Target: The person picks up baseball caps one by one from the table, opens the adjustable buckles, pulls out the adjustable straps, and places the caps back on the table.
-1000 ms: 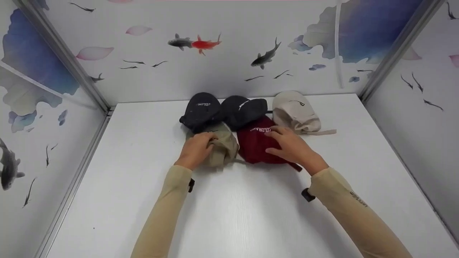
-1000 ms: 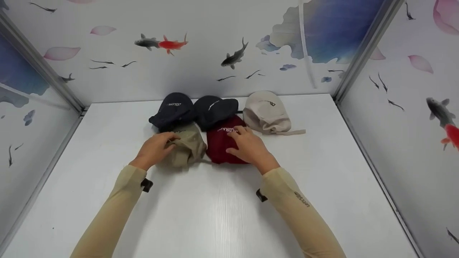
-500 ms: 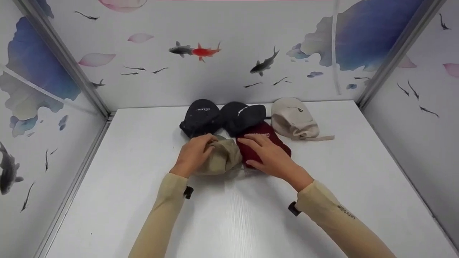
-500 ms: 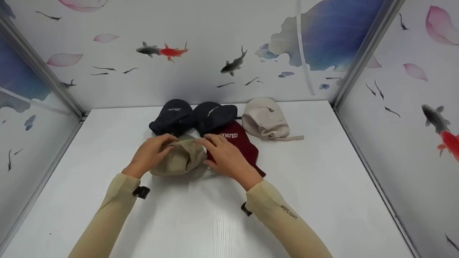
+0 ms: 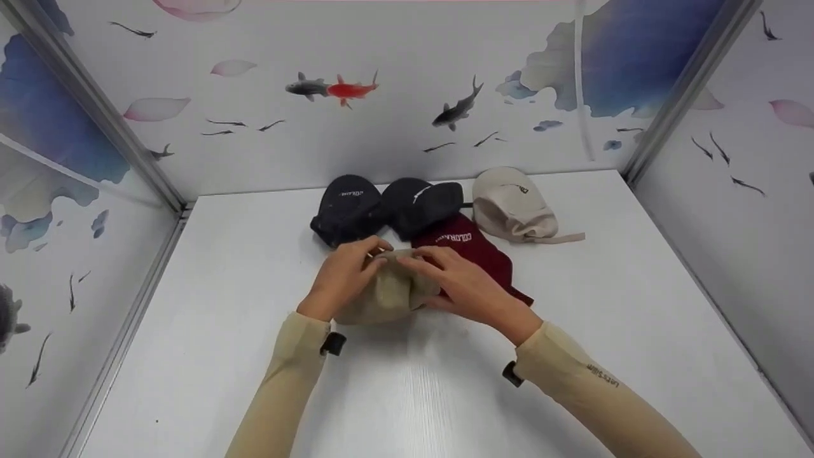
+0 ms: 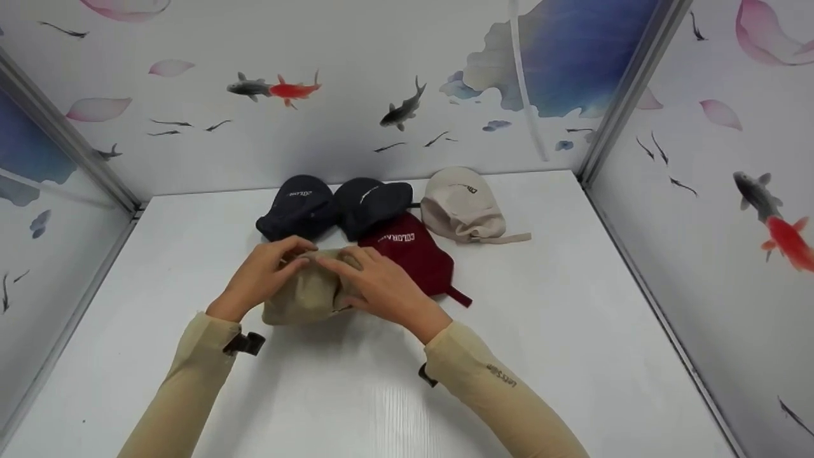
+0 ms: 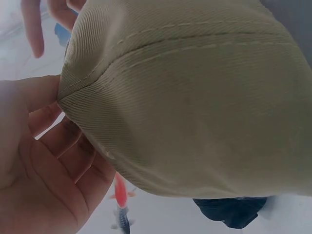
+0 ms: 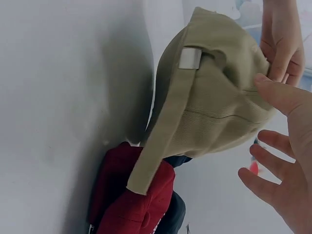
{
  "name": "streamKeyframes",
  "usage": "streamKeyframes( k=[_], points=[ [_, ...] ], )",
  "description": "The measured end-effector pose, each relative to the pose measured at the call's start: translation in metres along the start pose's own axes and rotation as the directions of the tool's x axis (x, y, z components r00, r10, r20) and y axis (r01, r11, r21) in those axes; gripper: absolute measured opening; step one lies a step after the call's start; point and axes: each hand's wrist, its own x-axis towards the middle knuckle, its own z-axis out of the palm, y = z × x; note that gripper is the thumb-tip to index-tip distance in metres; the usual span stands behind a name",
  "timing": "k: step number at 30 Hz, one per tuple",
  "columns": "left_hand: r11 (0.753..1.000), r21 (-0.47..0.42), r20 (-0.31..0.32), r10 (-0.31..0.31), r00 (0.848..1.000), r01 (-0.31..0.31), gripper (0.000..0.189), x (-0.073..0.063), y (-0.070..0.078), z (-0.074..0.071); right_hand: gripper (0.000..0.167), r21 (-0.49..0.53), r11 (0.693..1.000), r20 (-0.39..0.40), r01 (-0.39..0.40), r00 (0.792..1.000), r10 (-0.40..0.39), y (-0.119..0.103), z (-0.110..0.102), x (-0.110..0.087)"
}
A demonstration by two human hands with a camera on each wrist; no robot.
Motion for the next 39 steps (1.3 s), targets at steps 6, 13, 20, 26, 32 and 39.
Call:
streamKeyframes(
  k=[6,13,20,26,32,39],
  points=[
    [0.998,-0.035,0.012,0.046,0.999,-0.045,0.016,-0.002,0.01,-0.003,0.075,-0.023,1.0,0.021,0.006,1.0,-0.006,-0.001,0.0,-0.001],
    [0.994,-0.074,0.055,0.082,0.995,-0.078,0.015,-0.002,0.015,-0.001,0.056,0.038,0.999,-0.06,0.036,0.998,-0.034,-0.003,0.001,-0.007],
    [0.993,-0.053,0.023,0.109,0.994,-0.108,0.018,0.003,0.017,0.001,0.059,0.117,0.99,-0.006,-0.079,0.997,0.081,-0.007,-0.002,-0.009],
    [0.968,0.187,-0.122,0.193,0.974,-0.169,0.026,-0.007,0.021,0.005,0.06,0.137,0.982,0.058,-0.126,0.991,0.119,-0.011,-0.006,-0.006],
    [0.878,0.429,-0.223,0.329,0.918,-0.21,0.017,-0.024,0.031,0.011,0.059,0.164,0.98,0.046,-0.113,0.993,0.106,-0.013,-0.004,-0.007],
    [0.903,0.374,-0.094,0.264,0.96,-0.211,0.026,-0.04,0.034,0.017,0.06,0.257,0.953,0.04,-0.161,0.987,0.156,-0.006,-0.003,-0.011]
  ],
)
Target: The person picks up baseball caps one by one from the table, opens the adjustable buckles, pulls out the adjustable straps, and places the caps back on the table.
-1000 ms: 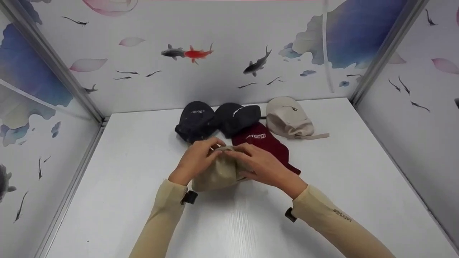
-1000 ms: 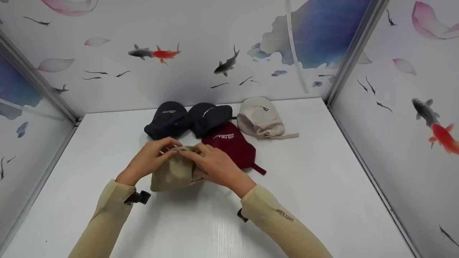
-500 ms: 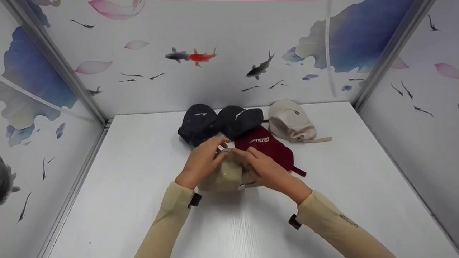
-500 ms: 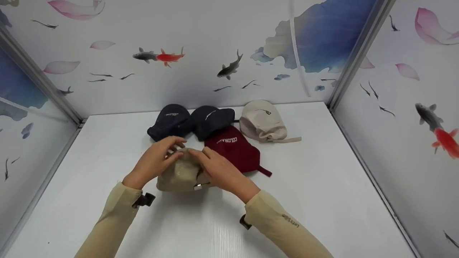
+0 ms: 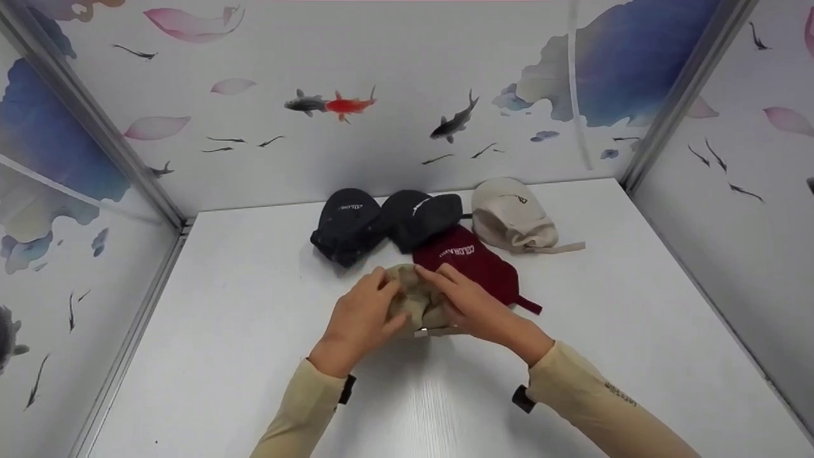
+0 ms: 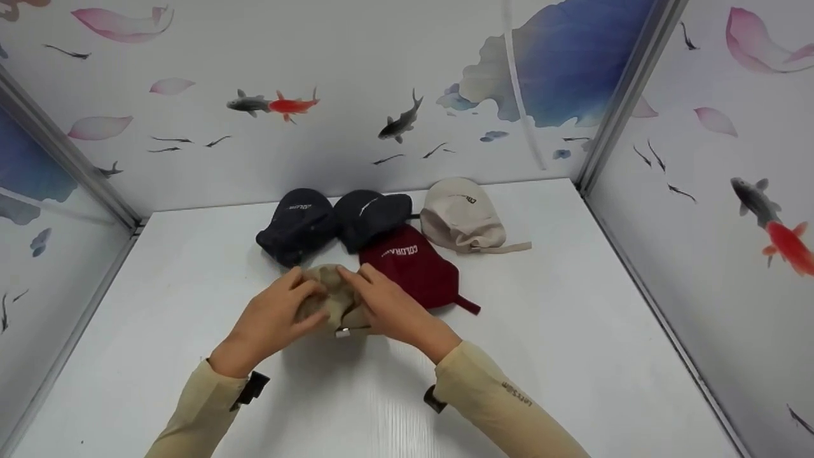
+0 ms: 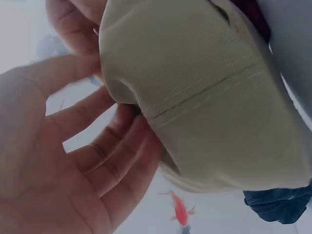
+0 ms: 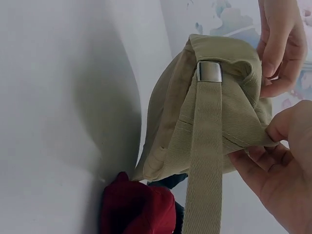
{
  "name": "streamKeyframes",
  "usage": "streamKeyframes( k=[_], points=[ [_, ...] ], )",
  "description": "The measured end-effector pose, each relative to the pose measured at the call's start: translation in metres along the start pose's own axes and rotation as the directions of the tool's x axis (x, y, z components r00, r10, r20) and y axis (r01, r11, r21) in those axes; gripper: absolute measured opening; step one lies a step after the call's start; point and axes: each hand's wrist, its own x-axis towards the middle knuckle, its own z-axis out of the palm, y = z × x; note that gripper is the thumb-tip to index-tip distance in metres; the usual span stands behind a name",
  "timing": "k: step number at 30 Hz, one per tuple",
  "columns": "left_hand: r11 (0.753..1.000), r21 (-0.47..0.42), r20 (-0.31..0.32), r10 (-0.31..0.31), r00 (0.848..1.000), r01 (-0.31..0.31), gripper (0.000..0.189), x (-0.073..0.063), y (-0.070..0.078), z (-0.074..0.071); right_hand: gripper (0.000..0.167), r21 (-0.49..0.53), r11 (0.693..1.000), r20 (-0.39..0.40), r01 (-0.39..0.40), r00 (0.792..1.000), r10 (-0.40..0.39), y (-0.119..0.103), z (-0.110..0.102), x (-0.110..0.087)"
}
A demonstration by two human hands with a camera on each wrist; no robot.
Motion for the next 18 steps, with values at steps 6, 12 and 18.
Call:
streamKeyframes(
  k=[6,12,18],
  points=[
    [0.997,-0.071,0.058,-0.035,0.998,0.039,0.051,-0.008,-0.002,0.007,0.058,0.115,0.993,0.002,-0.008,1.0,0.008,0.002,0.001,0.001],
    [0.999,-0.008,0.041,-0.051,0.998,0.051,0.025,-0.009,-0.005,0.012,0.053,0.193,0.981,-0.032,0.008,0.999,-0.002,0.002,0.003,0.003],
    [0.996,0.004,0.026,-0.087,0.996,0.087,0.014,-0.006,-0.005,0.01,0.039,0.158,0.986,-0.112,0.048,0.993,-0.03,0.001,0.003,0.002]
  ],
)
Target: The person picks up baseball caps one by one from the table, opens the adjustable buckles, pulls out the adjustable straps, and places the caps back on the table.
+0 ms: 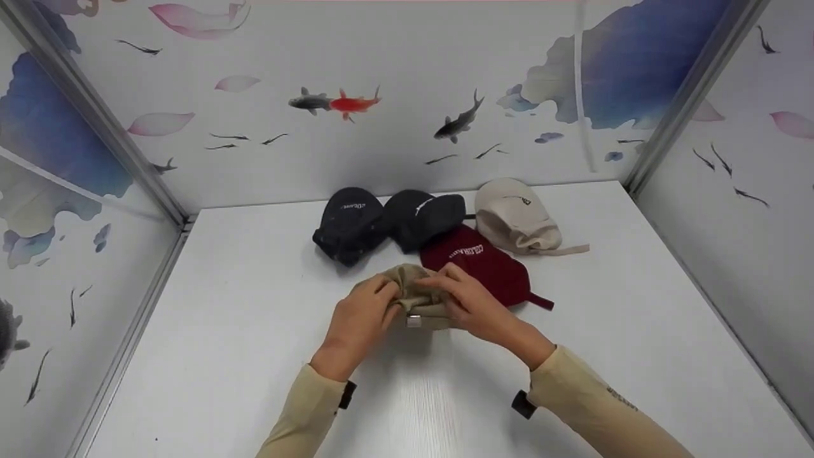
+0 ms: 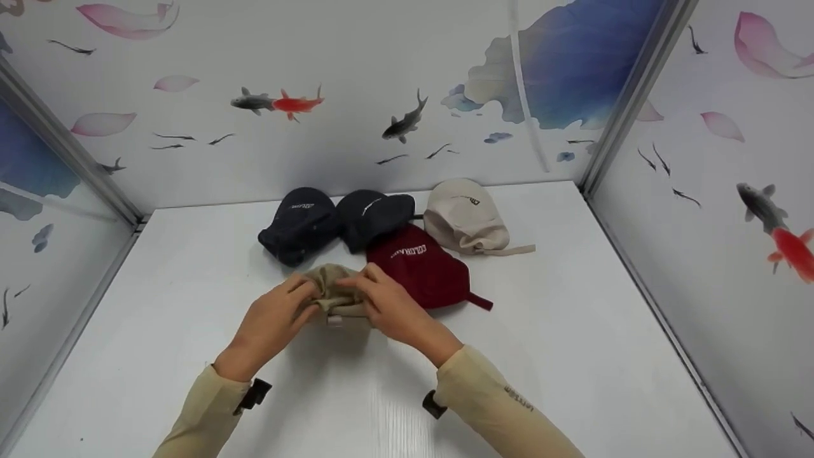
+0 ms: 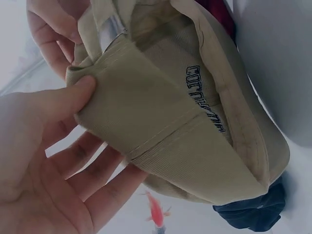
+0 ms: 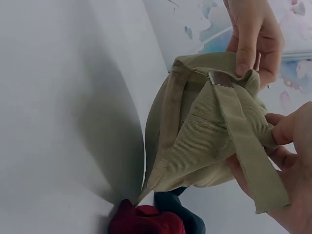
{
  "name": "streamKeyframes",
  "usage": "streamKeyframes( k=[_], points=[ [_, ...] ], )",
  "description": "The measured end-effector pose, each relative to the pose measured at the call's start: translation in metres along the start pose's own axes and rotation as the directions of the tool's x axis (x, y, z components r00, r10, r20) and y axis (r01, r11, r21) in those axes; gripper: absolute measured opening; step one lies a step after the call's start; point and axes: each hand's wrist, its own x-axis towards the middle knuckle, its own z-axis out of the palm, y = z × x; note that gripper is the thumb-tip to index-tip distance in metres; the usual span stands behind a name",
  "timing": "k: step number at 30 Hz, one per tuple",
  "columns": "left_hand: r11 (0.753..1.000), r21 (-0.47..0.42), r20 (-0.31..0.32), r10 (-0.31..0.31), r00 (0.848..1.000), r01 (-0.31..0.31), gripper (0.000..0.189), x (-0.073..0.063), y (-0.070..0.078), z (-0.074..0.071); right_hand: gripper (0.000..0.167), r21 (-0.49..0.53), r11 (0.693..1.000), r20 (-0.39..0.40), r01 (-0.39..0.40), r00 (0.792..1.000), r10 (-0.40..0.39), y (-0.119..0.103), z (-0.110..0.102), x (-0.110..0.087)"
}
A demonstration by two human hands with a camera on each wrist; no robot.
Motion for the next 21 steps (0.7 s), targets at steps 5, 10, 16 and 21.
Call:
streamKeyframes(
  k=[5,10,16,21],
  points=[
    [1.0,-0.017,-0.023,-0.018,1.0,0.018,0.017,0.003,0.003,-0.002,0.032,-0.072,0.996,0.02,-0.06,0.998,0.062,-0.008,-0.003,-0.003],
    [0.998,-0.063,-0.064,-0.033,0.997,0.029,0.014,0.006,0.006,-0.003,0.044,-0.106,0.984,0.062,-0.147,0.986,0.154,-0.014,-0.007,-0.001],
    [0.992,-0.119,-0.068,-0.046,0.997,0.038,0.016,0.008,0.009,-0.002,0.033,-0.087,0.981,0.032,-0.172,0.984,0.175,-0.015,-0.007,0.001],
    [0.986,-0.161,-0.054,-0.044,0.998,0.034,0.015,0.011,0.01,-0.003,0.028,-0.066,0.981,0.009,-0.184,0.983,0.185,-0.014,-0.011,0.001]
  ],
)
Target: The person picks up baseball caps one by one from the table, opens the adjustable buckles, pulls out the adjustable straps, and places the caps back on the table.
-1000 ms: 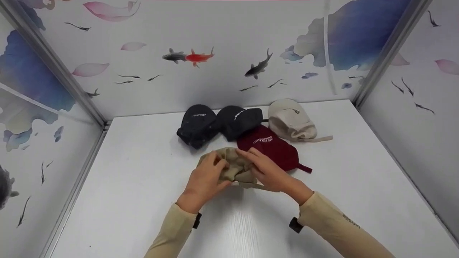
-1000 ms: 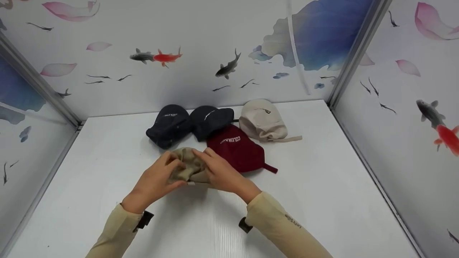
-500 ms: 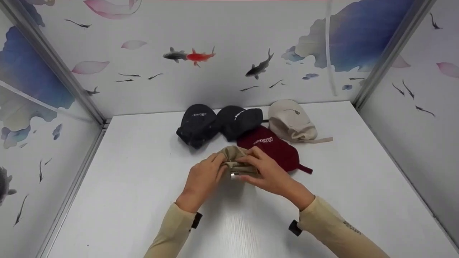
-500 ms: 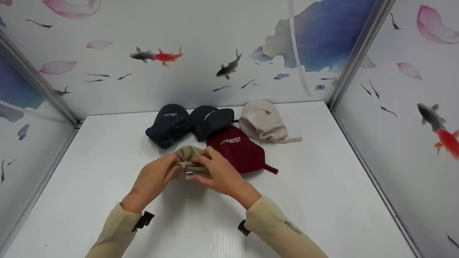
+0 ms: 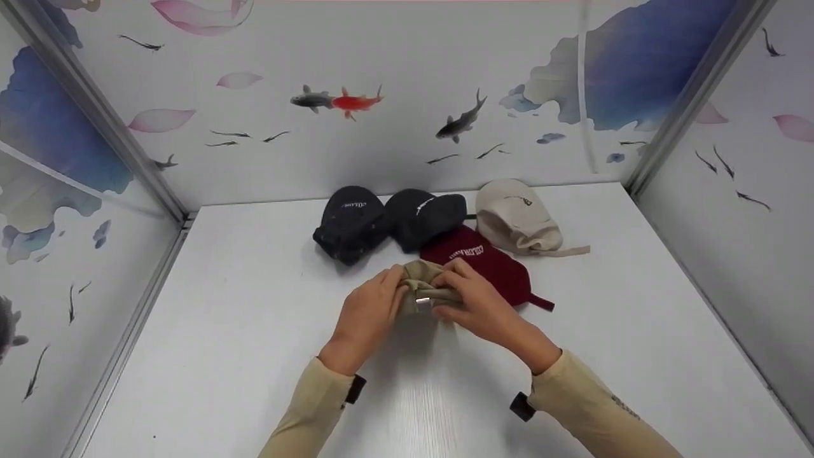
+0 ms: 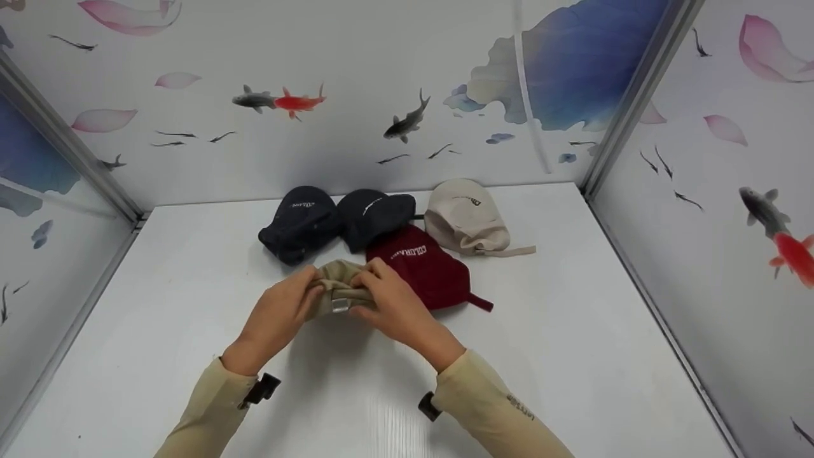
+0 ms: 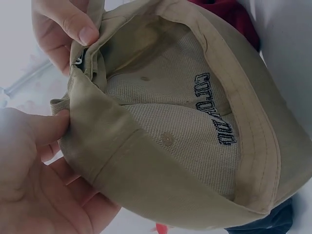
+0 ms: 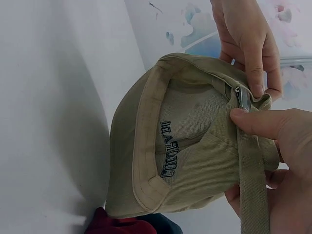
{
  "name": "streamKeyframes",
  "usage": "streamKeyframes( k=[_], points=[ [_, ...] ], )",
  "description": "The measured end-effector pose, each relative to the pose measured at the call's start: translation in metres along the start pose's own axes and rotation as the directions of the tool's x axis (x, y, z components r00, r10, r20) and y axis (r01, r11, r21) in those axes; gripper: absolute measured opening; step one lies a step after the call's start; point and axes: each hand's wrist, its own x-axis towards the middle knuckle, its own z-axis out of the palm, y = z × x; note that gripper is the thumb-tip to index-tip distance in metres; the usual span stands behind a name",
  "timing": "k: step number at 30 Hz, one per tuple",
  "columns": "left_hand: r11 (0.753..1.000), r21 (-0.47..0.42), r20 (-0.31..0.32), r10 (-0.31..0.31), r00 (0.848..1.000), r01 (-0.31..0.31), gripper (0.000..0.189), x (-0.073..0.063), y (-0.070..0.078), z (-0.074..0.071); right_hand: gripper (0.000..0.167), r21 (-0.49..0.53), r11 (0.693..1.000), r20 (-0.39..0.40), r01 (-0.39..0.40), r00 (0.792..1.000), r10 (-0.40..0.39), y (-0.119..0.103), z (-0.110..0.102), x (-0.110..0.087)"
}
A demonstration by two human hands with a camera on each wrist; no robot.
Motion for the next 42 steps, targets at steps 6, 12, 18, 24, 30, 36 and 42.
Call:
streamKeyframes(
  k=[6,12,18,24,30,36,42],
  points=[
    [0.999,-0.033,0.006,-0.013,1.0,0.013,0.015,0.007,0.001,-0.001,0.025,0.048,0.999,-0.009,0.01,1.0,-0.01,0.001,-0.009,0.003],
    [0.999,0.045,-0.151,0.025,0.988,-0.018,0.019,0.011,0.007,0.002,0.017,0.13,0.991,-0.028,0.014,1.0,-0.01,0.006,-0.013,0.005],
    [0.979,0.197,-0.37,0.117,0.921,-0.045,0.023,0.003,0.021,0.008,0.013,0.184,0.983,-0.05,-0.003,0.999,0.012,0.003,-0.012,0.007],
    [0.99,0.14,-0.329,0.047,0.943,0.0,0.037,0.0,0.029,0.02,0.008,0.274,0.961,-0.059,-0.04,0.997,0.059,0.001,-0.009,0.008],
    [0.993,0.096,-0.315,-0.036,0.948,0.07,0.035,0.002,0.031,0.026,0.01,0.451,0.89,-0.061,-0.069,0.992,0.107,0.007,0.002,0.009],
    [0.993,0.062,-0.3,-0.075,0.951,0.098,0.033,0.0,0.029,0.022,0.008,0.575,0.814,-0.046,-0.078,0.991,0.128,0.01,0.012,0.011],
    [0.992,0.033,-0.299,-0.107,0.948,0.122,0.027,0.001,0.03,0.021,0.007,0.569,0.818,-0.04,-0.085,0.991,0.13,0.007,0.013,0.011]
  ],
)
